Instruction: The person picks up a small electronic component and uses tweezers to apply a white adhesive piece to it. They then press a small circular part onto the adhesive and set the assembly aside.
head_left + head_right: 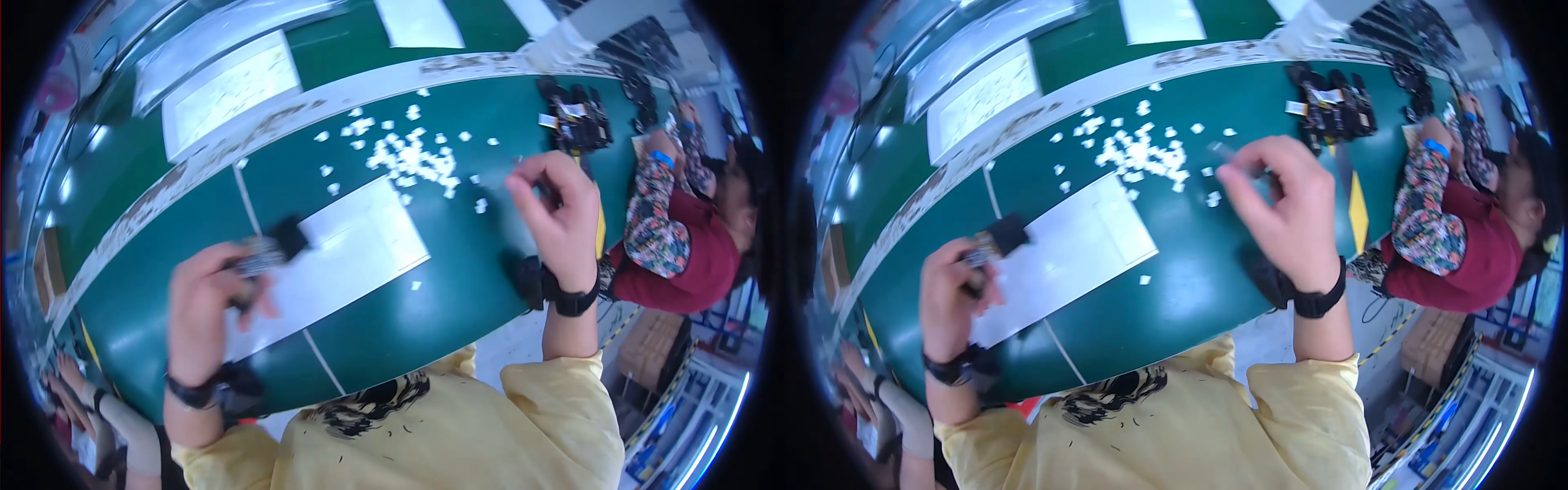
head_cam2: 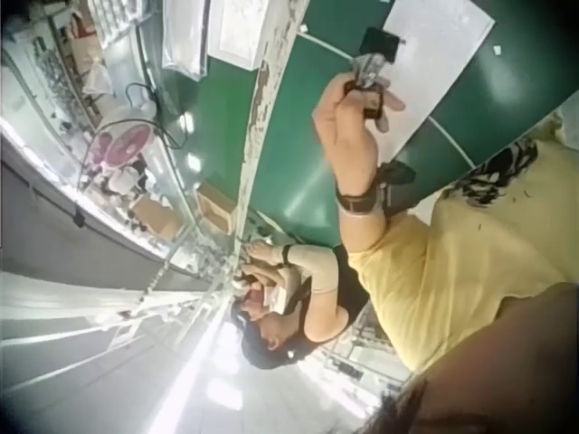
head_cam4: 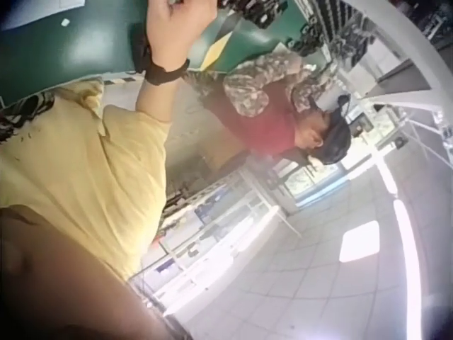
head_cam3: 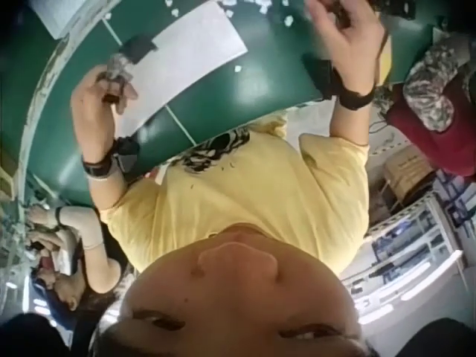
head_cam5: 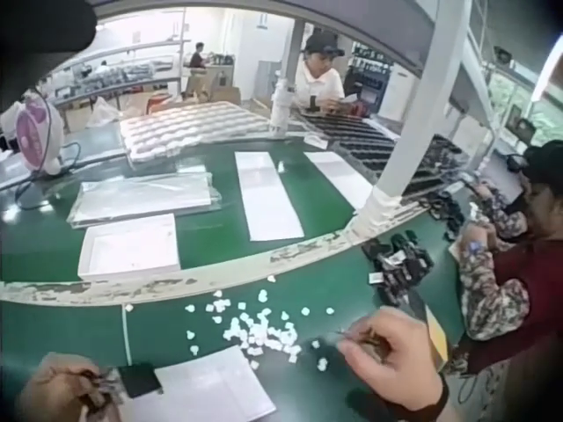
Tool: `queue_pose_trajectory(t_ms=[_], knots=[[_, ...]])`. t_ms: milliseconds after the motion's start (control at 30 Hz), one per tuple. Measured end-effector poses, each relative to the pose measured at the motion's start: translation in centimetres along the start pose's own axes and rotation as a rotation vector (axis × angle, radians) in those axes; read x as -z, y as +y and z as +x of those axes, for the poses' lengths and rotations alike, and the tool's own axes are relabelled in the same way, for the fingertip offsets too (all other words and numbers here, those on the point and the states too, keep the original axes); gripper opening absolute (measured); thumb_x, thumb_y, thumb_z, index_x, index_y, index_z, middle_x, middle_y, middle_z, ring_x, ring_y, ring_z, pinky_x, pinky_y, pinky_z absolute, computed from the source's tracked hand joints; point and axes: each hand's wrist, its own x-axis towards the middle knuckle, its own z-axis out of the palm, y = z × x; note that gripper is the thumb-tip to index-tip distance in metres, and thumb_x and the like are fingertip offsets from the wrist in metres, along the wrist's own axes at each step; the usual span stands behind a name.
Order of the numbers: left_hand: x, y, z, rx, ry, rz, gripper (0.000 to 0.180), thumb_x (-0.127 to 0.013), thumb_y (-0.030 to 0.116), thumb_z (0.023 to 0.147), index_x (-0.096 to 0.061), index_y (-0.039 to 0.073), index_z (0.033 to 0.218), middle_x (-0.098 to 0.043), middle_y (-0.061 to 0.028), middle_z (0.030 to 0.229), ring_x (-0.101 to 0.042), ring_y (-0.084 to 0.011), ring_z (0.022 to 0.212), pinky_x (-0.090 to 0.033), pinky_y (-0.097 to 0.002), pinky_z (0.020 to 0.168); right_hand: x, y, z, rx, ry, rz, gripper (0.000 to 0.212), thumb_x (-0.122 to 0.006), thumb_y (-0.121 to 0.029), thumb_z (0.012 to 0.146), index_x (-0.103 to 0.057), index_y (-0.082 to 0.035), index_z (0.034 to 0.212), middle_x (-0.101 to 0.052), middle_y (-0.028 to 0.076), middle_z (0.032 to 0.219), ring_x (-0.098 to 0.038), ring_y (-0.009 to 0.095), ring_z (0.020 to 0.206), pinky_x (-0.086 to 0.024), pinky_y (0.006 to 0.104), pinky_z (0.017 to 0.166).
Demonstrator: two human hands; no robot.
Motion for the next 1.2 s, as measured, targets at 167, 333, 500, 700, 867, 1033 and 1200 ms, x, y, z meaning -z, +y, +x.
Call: queue_pose_trajectory(t_ms=[167, 333, 500, 700, 867, 1033, 1200], knots=[[9.8, -6.0, -6.5, 0.029, 0.783, 0.330, 0.033, -0.043, 0.020, 0.091, -0.055, -0.005, 0.110, -0.058, -0.0068, 0.093, -0.052, -0.0123, 0.084, -0.040, -0.0243, 0.079, 4.0, 6.1, 1.5, -0.065, 0.126, -0.561, 0.016, -0.066, -0.011, 0.071, -0.058, -0.002, 0.081, -0.055, 0.010, 0.080, -0.056, 0.024, 0.066, -0.043, 0.0341, 0.057], [23.1, -15.6, -14.0, 0.124, 0.702, 0.526, 0.035, -0.047, 0.015, 0.090, -0.050, -0.004, 0.119, -0.053, -0.0104, 0.117, -0.051, -0.0163, 0.099, -0.038, -0.0251, 0.087, 3.7, 6.2, 2.6, -0.172, 0.036, -0.775, 0.018, -0.063, -0.013, 0.069, -0.055, -0.001, 0.080, -0.053, 0.012, 0.086, -0.056, 0.032, 0.072, -0.044, 0.0393, 0.060], [19.4, -12.3, -13.3, -0.038, 1.001, 1.163, 0.045, -0.049, 0.019, 0.090, -0.039, -0.003, 0.128, -0.045, -0.0168, 0.128, -0.044, -0.0226, 0.117, -0.030, -0.0320, 0.100, 2.4, 1.1, 3.0, 0.138, 0.254, -0.389, 0.015, -0.061, -0.009, 0.069, -0.055, -0.002, 0.081, -0.051, 0.010, 0.081, -0.056, 0.027, 0.067, -0.045, 0.0327, 0.056], [-1.0, -2.2, -5.6, -0.133, -0.035, -0.246, 0.048, -0.041, 0.031, 0.092, -0.041, -0.003, 0.125, -0.048, -0.0172, 0.123, -0.047, -0.0251, 0.114, -0.035, -0.0380, 0.097, -3.5, -7.5, -1.3, 0.644, -0.024, -0.157, 0.021, -0.065, -0.012, 0.060, -0.055, -0.009, 0.079, -0.052, 0.004, 0.081, -0.056, 0.016, 0.062, -0.043, 0.0275, 0.045], [-6.6, -2.4, -1.4, 0.073, -0.164, -0.612, 0.039, -0.039, 0.024, 0.095, -0.039, -0.002, 0.124, -0.048, -0.0150, 0.120, -0.051, -0.0232, 0.109, -0.042, -0.0361, 0.089, -6.4, -8.7, -3.7, 0.800, -0.123, -0.074, 0.023, -0.064, -0.013, 0.062, -0.057, -0.010, 0.083, -0.051, 0.004, 0.081, -0.054, 0.018, 0.061, -0.042, 0.0270, 0.045], [-5.2, -2.2, 2.0, 0.118, -0.106, -0.692, 0.026, -0.040, 0.014, 0.093, -0.050, -0.003, 0.109, -0.061, -0.0128, 0.094, -0.063, -0.0224, 0.089, -0.051, -0.0333, 0.083, -6.6, -3.2, -0.7, 0.356, -0.094, 0.465, 0.013, -0.056, -0.011, 0.081, -0.062, -0.002, 0.089, -0.054, 0.002, 0.085, -0.050, 0.012, 0.063, -0.040, 0.0223, 0.055], [-4.5, -3.7, 2.5, 0.079, -0.039, -0.601, 0.020, -0.045, 0.007, 0.089, -0.056, -0.006, 0.100, -0.062, -0.0113, 0.092, -0.063, -0.0207, 0.087, -0.053, -0.0293, 0.077, -7.0, -1.5, 0.1, -0.255, -0.313, 0.820, 0.033, -0.038, -0.025, 0.095, -0.056, 0.000, 0.083, -0.058, 0.005, 0.085, -0.050, 0.008, 0.066, -0.039, 0.0178, 0.059]])
